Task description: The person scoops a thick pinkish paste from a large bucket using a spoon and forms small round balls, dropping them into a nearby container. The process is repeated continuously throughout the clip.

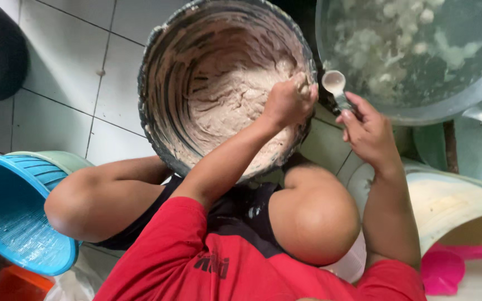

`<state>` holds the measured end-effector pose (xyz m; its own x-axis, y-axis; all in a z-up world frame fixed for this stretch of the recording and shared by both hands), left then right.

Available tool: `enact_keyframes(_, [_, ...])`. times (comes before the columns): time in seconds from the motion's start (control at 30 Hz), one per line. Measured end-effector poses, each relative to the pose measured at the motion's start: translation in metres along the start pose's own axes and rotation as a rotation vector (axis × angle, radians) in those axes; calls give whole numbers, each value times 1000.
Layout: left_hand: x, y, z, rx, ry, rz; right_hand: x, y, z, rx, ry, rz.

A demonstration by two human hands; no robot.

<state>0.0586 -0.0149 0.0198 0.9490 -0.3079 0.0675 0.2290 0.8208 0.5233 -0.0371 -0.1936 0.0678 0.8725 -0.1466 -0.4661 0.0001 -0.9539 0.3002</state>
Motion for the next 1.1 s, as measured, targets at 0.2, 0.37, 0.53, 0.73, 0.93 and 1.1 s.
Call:
enact_keyframes(0.2, [-2, -9, -7, 37, -55, -83, -10, -29, -13, 26, -11, -136])
enact_keyframes(0.37, [-2, -3, -18, 221, 77, -86, 0, -24, 4, 204, -65, -214])
enact_keyframes(0.53, [-3, 9, -26, 408, 257, -274, 23, 32, 13, -214, 112, 164])
enact_keyframes(0.73, [-6, -3, -61, 229, 218, -347, 32, 64, 14, -752, 128, 370])
enact_keyframes(0.93, [-17, -12, -58, 95, 11, -86, 22, 66, 0, -648, 220, 450])
enact_keyframes(1.1, [0, -11, -32, -27, -10, -44, 12, 37, -1, -187, 86, 255])
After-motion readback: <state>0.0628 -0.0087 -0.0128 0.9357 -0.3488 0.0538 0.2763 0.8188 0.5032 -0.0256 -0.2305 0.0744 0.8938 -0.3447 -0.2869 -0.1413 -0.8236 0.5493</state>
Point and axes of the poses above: each hand's wrist, its own x-axis towards the middle knuckle, its own y-axis out of the back of the hand, z = x × y, the point moved 7 cm from there along x, towards the middle knuckle, and after that the axes turned 2 degrees about x, right-handed, at the moved point
